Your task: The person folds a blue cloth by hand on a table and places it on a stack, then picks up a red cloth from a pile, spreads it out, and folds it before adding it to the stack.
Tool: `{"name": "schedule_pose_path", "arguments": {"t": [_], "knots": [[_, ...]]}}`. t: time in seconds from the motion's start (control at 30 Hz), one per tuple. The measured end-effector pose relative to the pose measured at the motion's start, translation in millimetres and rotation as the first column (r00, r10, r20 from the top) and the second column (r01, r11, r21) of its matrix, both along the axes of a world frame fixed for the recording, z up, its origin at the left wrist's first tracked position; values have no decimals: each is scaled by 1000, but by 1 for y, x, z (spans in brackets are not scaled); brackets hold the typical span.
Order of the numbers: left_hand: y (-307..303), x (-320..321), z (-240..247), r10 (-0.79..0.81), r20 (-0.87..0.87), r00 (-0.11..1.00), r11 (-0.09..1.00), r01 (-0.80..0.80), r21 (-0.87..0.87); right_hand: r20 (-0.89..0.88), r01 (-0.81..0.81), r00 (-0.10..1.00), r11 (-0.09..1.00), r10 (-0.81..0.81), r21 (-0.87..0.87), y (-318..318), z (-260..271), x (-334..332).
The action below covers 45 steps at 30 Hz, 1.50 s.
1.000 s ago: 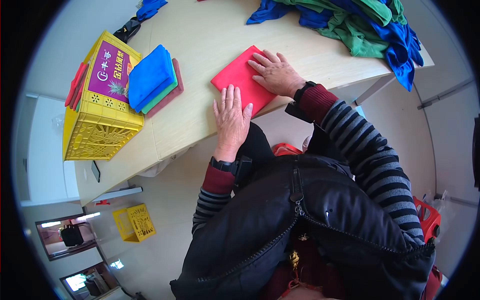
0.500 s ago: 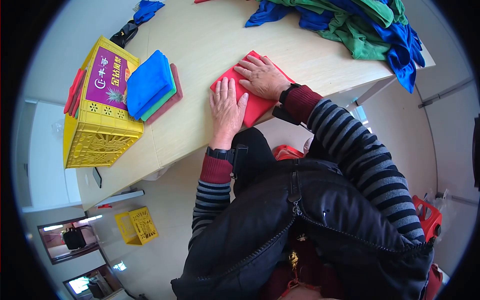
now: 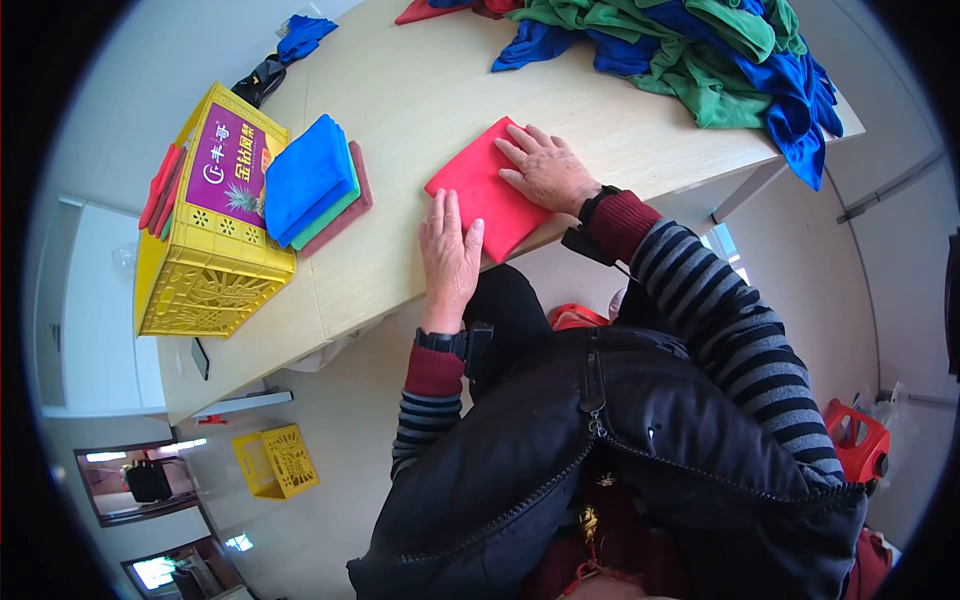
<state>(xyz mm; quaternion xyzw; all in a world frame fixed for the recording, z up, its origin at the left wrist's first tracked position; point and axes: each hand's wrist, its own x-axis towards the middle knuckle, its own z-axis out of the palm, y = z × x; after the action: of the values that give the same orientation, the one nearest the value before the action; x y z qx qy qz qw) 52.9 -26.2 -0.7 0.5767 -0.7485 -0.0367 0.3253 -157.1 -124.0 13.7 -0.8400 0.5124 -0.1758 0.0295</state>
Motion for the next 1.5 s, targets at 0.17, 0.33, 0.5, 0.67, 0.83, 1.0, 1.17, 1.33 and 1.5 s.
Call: {"name": "schedule_pose_path", "arguments": {"t": [0.17, 0.33, 0.5, 0.67, 0.83, 1.0, 1.17, 1.33, 1.5], "knots": [[56, 9, 25, 47, -490, 871, 945, 121, 304, -46, -80, 995, 994, 84, 77, 6, 9, 0], [89, 33, 8, 360, -690, 629, 690, 318, 650, -3, -232, 973, 970, 232, 70, 28, 5, 15], [96, 24, -14, 459, -860, -224, 776, 572, 265, 53, -385, 923, 921, 382, 67, 60, 8, 39], [104, 21, 2, 401, -866, -300, 884, 376, 279, 165, -434, 896, 893, 413, 122, 65, 19, 36], [88, 60, 67, 337, -923, -185, 915, 295, 275, 307, -228, 930, 972, 200, 58, 48, 2, -17], [16, 112, 151, 159, -985, -60, 959, 248, 139, 232, -191, 951, 978, 205, -82, 51, -13, -39], [-77, 169, 194, 100, -993, -68, 990, 108, 93, 201, -134, 967, 985, 154, -109, 56, -6, -34], [-135, 202, 144, 35, -965, -261, 998, 68, 17, 186, -108, 975, 990, 123, -91, 57, -5, -32], [-140, 214, 92, 89, -874, -478, 995, 3, 100, 177, -95, 978, 992, 108, -78, 56, -5, -32]]}}
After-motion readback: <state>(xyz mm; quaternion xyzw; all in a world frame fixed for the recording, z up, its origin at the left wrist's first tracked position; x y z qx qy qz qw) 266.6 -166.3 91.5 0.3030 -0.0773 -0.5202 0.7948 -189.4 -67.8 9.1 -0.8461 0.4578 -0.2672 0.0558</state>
